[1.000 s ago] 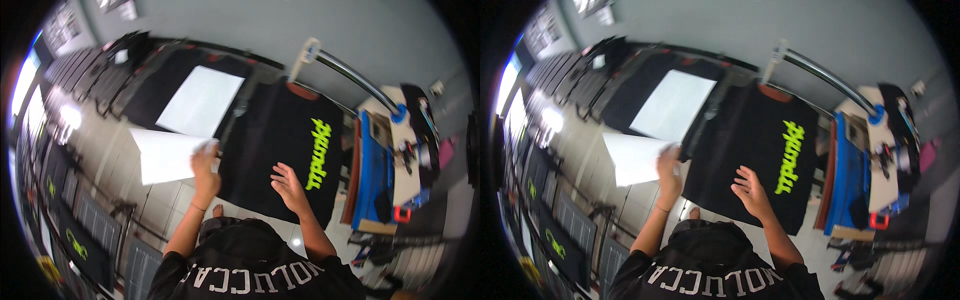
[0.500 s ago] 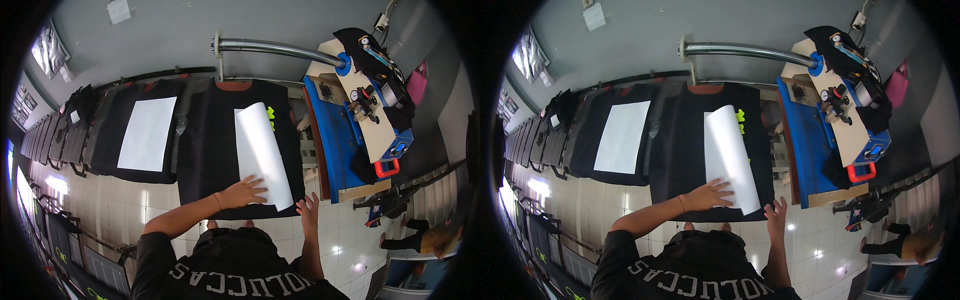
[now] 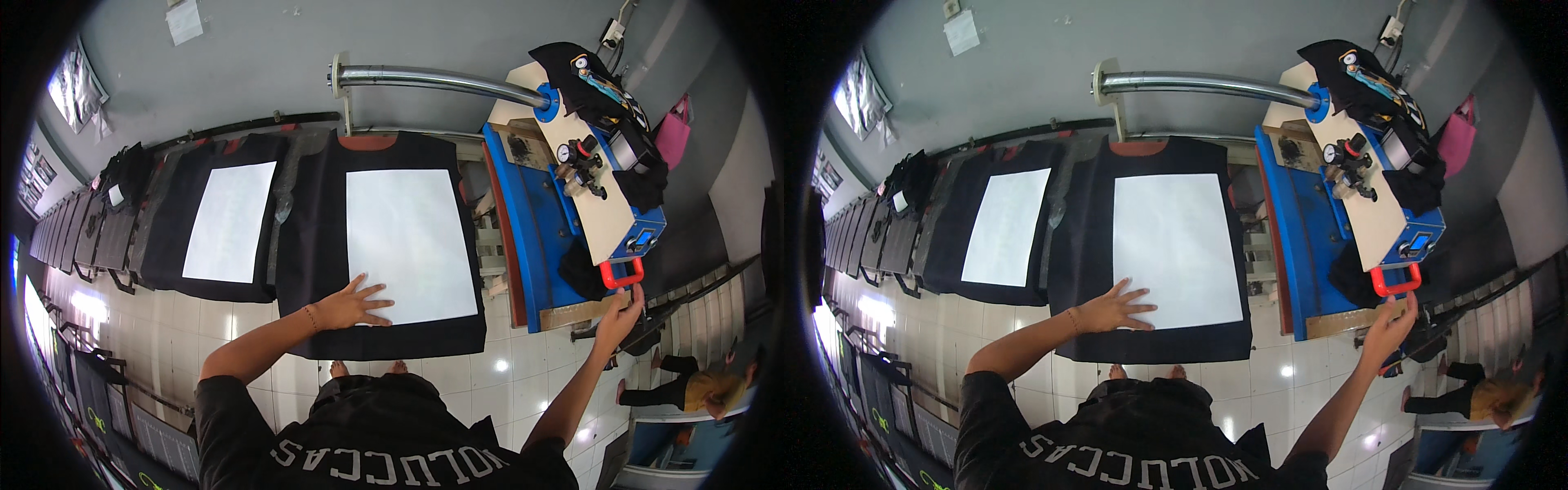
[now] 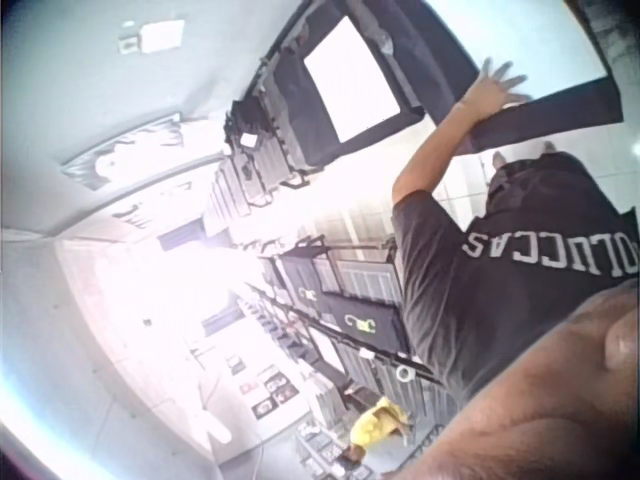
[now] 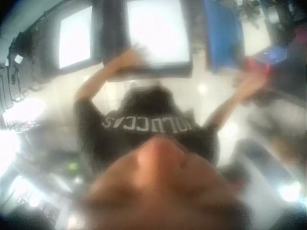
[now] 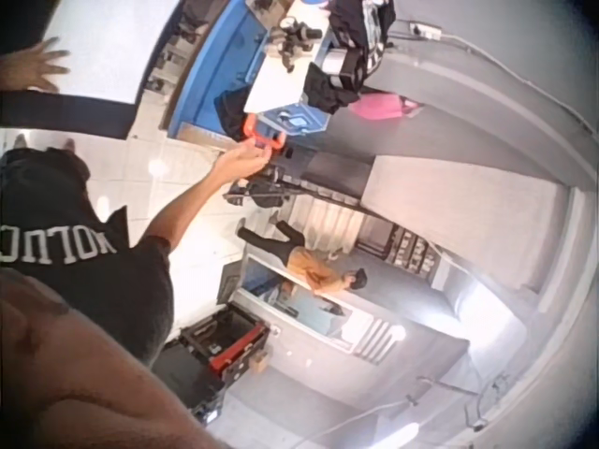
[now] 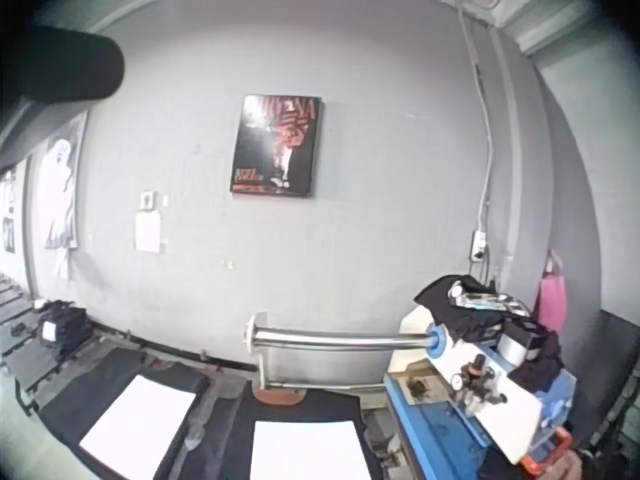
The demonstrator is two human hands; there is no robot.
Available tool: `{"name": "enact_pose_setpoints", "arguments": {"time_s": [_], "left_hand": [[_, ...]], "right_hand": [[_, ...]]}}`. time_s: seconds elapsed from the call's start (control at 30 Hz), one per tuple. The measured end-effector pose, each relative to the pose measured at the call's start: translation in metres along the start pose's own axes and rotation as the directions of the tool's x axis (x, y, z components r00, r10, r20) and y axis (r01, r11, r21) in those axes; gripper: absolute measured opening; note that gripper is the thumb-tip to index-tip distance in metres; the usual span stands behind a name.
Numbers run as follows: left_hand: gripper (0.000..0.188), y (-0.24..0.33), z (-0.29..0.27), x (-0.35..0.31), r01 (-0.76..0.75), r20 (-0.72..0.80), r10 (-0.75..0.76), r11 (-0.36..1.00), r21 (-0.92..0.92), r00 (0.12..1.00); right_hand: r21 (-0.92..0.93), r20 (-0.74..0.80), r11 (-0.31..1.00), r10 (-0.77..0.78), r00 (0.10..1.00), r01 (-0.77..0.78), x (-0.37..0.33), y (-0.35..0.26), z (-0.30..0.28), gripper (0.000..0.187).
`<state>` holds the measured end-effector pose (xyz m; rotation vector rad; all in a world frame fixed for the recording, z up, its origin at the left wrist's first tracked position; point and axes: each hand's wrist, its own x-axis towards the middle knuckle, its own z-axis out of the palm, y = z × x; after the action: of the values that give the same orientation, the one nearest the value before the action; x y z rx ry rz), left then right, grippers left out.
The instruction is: The person positions black t-shirts on a heat press machine, places a protective sheet over the design, activates the press, and then moves the processed shirts to a secondary workspace on the floor.
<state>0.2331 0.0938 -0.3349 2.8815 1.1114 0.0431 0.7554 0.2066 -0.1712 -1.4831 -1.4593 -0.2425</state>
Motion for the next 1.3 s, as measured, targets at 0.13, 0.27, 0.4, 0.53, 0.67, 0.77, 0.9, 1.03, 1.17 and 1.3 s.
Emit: {"name": "enact_pose_setpoints", "arguments": {"time_s": [0.13,0.27,0.4,0.53,0.67,0.77,0.9,1.03,1.17,1.3], "left_hand": [[0.059,-0.010,-0.003,0.001,-0.052,0.030,0.050,0.996,0.068,0.998],[0.061,-0.022,0.003,0.009,-0.083,0.023,0.081,0.994,0.076,0.996],[0.058,-0.031,0.008,0.012,-0.136,0.025,0.136,0.991,-0.015,0.990],[0.054,-0.033,0.013,0.021,-0.172,0.027,0.172,0.985,-0.008,0.985],[0.050,-0.026,-0.005,0.036,-0.202,0.026,0.206,0.972,-0.121,0.978],[0.071,-0.015,-0.027,0.053,-0.213,0.082,0.229,0.963,-0.165,0.970],[0.082,-0.003,-0.025,0.108,-0.197,0.075,0.210,0.968,-0.156,0.975],[0.068,0.025,-0.035,0.175,-0.171,-0.187,0.138,0.970,-0.172,0.973],[0.055,0.074,-0.085,0.279,-0.072,-0.489,-0.134,0.923,-0.379,0.862],[0.069,0.123,-0.122,0.376,-0.171,-0.568,-0.286,0.767,-0.618,0.772]], "right_hand": [[-0.261,0.247,0.942,-0.144,0.958,0.209,0.014,0.024,0.012,0.042],[-0.339,0.370,0.869,-0.229,0.900,0.360,0.029,0.032,0.019,0.041],[-0.375,0.463,0.912,0.032,0.886,0.164,0.037,-0.006,0.028,0.041],[-0.413,0.426,0.889,-0.002,0.905,0.196,0.033,-0.009,0.034,0.047],[-0.432,0.421,0.873,-0.027,0.907,0.227,0.030,-0.012,0.029,0.051],[-0.452,0.410,0.864,-0.019,0.912,0.221,0.023,-0.028,0.020,0.052],[-0.421,0.406,0.879,-0.037,0.913,0.223,0.028,-0.028,0.024,0.052],[-0.236,0.407,0.953,-0.079,0.910,0.189,0.033,-0.004,0.016,0.045],[0.040,0.254,0.999,0.006,0.967,-0.017,0.057,0.048,0.018,0.054],[0.168,0.155,0.986,-0.012,0.988,-0.015,0.091,0.102,0.034,0.059]]}}
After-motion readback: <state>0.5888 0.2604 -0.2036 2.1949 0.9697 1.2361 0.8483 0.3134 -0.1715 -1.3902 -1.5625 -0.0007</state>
